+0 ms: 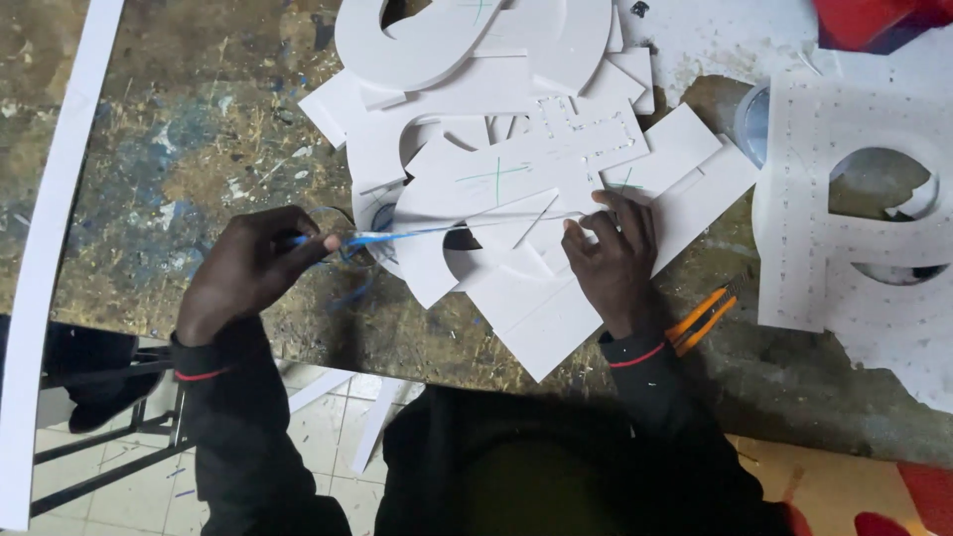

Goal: Applying LED light strips to the back of sign letters by unrolling the strip and pressing modules onto the surface.

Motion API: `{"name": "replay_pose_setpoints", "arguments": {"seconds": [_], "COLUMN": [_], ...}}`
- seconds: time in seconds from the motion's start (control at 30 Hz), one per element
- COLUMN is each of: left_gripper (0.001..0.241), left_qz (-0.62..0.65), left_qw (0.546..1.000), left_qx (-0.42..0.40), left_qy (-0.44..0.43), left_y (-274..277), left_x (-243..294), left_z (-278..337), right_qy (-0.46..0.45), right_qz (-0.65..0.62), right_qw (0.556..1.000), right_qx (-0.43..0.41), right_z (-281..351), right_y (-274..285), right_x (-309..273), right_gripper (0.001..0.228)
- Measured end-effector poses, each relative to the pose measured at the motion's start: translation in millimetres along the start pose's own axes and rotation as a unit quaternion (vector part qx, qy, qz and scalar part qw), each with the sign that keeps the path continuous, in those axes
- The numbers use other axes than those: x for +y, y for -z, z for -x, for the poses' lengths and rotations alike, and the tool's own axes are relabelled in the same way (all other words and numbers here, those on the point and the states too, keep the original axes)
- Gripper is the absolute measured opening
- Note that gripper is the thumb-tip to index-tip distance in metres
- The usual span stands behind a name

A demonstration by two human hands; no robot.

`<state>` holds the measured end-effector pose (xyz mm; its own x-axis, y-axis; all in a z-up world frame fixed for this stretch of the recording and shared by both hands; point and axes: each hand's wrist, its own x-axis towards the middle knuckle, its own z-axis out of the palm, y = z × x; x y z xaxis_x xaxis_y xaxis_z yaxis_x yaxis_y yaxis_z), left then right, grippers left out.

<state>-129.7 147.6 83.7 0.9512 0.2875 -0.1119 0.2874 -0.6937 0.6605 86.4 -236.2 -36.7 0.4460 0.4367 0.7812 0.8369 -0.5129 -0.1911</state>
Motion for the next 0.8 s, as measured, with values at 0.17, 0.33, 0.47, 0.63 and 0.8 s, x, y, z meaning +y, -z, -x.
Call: {"name": "replay_pose_setpoints", "arguments": {"seconds": [0.17,0.33,0.47,0.63,0.8], "left_gripper": [0.032,0.046,0.063,0.028,0.025], "left_qz": [-0.004,-0.165,-0.076,-0.183,0.018], "left_qw": [0.999,0.920,0.921,0.905,0.939], "left_qx": [0.027,0.253,0.116,-0.038,-0.123], "left_qy": [-0.020,-0.249,-0.364,-0.382,-0.321], "left_y": [24.3,-25.3,-125.9,-213.2,-171.8], "left_x": [-10.6,5.6,70.5,96.5,121.9], "left_z": [-17.0,-67.7,-102.2,-137.1,-147.9], "right_qy": [-0.042,-0.022,-0.026,-0.049,-0.057], "right_qz": [-0.008,0.000,0.004,-0.006,-0.024], "right_qw": [0.999,1.000,1.000,0.999,0.998], "right_qx": [-0.015,0.020,-0.003,0.000,0.020], "right_z": [1.2,6.9,12.3,18.0,14.2], "right_y": [4.1,-4.4,-2.6,0.7,2.1], "right_x": [-14.3,-3.9,-5.0,-8.8,-16.0], "right_gripper": [0.018,0.020,0.017,0.016,0.019]}}
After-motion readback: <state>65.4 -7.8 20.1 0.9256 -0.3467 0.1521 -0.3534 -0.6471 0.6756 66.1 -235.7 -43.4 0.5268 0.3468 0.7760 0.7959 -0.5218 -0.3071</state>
